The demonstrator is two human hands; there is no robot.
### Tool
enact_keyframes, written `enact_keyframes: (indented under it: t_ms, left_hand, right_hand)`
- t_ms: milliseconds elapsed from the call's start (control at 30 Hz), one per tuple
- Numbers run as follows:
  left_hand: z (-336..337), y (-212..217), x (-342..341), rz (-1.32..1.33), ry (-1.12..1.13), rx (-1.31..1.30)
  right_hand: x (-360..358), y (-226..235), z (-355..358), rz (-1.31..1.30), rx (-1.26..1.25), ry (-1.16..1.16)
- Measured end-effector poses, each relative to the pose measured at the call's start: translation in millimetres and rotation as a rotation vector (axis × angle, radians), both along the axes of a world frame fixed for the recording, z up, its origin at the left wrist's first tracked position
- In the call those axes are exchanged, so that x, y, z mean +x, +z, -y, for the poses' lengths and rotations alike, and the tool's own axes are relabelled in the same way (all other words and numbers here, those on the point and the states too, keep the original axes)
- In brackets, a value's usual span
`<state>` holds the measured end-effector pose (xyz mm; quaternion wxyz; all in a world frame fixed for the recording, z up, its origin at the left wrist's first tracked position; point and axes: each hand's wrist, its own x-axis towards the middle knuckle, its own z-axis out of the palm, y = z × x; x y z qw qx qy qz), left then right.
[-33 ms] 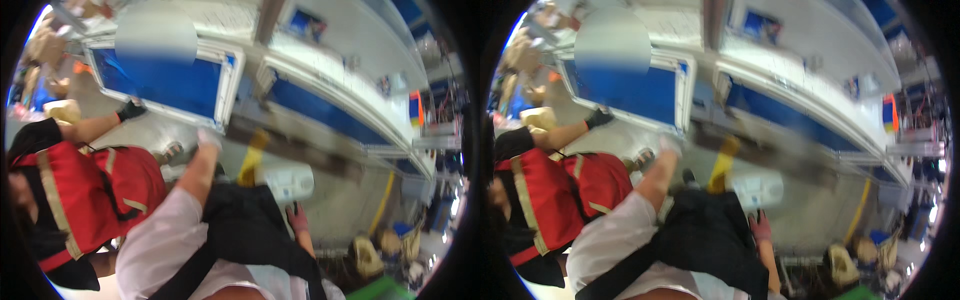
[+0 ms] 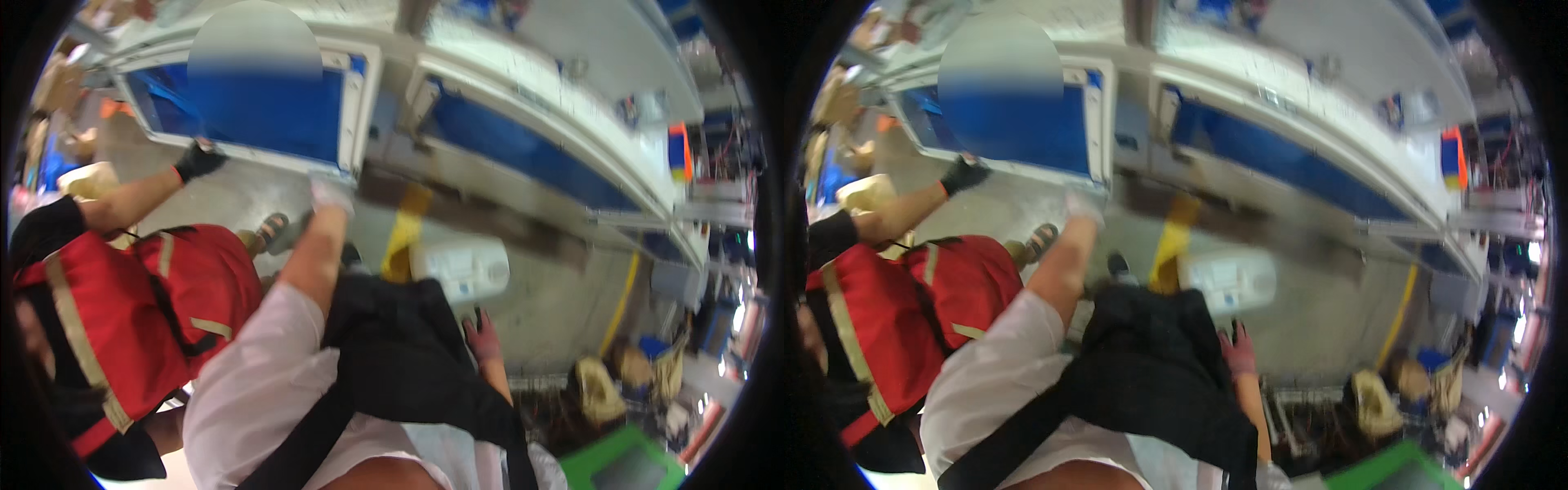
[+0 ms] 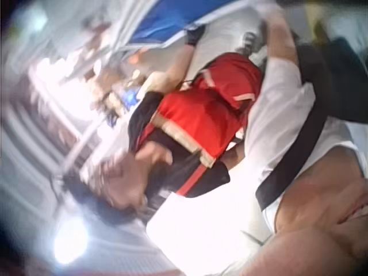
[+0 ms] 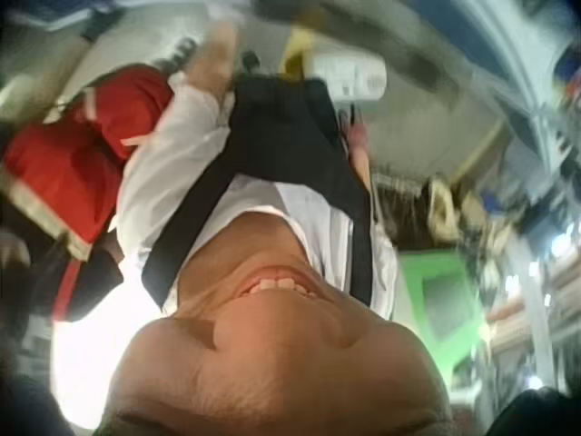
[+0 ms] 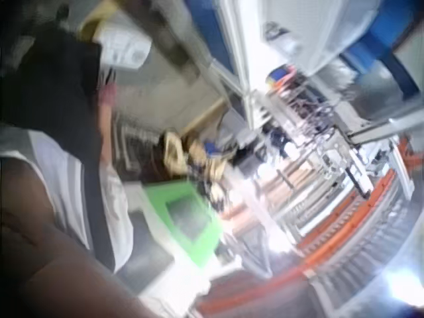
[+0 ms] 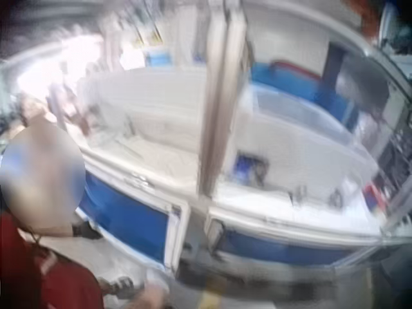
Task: The person opens a machine door to check a bucket of blue liquid and then, with the help of another person, pours liquid from a large white jug into a tank inside the machine.
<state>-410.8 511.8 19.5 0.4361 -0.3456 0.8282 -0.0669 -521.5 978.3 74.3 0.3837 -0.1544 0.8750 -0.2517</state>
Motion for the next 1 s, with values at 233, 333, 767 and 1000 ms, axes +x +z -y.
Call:
enact_keyframes:
  t_ms: [233, 333, 767, 1000]
  left_hand:
    - [25, -90, -23, -0.718, 0.341, -0.093]
    - [-21, -93, 9, -0.814, 0.197, 0.106]
    - [-550, -81, 155, -1.01, 1.553, -0.151]
    - [-603, -110, 111, -0.922, 0.985, 0.233]
  right_hand:
    - [13, -7, -50, -0.069, 0.433, 0.36]
    - [-21, -24, -50, 0.123, 0.399, 0.282]
    - [-121, -247, -64, 0.968, 0.124, -0.932]
    - [-90, -359, -42, 1.18, -0.716, -1.278]
